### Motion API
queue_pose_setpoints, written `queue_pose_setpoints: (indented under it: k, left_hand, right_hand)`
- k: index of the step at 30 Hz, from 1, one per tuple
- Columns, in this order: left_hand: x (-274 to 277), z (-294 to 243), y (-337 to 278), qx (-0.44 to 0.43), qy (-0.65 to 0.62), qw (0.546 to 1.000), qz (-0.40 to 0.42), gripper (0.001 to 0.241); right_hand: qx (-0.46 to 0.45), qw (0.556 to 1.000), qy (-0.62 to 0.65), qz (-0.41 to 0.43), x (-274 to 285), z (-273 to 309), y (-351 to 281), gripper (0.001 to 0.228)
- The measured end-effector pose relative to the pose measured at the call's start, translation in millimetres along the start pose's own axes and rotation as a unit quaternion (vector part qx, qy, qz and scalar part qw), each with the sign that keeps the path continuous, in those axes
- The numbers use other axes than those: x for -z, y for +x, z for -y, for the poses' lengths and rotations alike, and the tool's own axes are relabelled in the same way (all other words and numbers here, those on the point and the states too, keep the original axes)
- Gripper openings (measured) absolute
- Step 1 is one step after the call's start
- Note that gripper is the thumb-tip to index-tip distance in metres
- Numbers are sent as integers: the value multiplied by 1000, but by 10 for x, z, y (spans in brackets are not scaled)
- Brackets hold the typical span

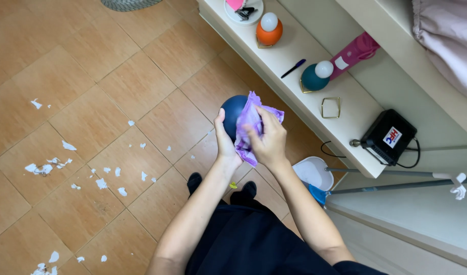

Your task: The person wipes a white shelf under a bed with a purple cloth. They then pick up and wipe several decorative items, including an orange vase, a blue vase, a teal vase, and a gold geometric frame, before placing them back on the shelf.

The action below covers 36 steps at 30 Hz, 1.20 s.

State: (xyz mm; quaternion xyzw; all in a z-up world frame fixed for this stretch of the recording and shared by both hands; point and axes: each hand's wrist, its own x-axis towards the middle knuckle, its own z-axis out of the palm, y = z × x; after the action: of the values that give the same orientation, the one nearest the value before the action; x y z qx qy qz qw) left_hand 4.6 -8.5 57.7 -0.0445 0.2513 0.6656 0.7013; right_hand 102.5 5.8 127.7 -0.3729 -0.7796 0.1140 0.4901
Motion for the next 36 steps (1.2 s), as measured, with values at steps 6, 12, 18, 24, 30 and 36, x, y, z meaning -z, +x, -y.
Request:
queue_pose_setpoints:
  k: [6, 12, 18, 24, 30, 36]
  left_hand:
    - [449, 159, 262, -154, 199, 966, -55, 85]
    - [255, -295, -123, -526, 599, 580, 169, 113]
    - [299, -183, -207, -426, 474, 758, 142, 109]
    - [136, -181, -113, -191, 206, 959, 23, 94]
    - [182, -478, -43, 160, 81, 980, 85, 90]
    - [217, -445, -89, -277, 412, 842, 212, 103]
  right_hand:
    - [-307, 936, 173, -6, -581, -974, -691, 44]
    - [-554, 744, 369, 47, -259, -791, -113, 47]
    - [-210, 946, 248, 1, -176, -304, -147, 56]
    - [-102, 968, 227, -44, -378, -248, -336, 37]
    - [95, 989, 43, 105, -152, -592, -213, 37]
    - [-77, 984, 134, 85, 14, -186, -149, 28]
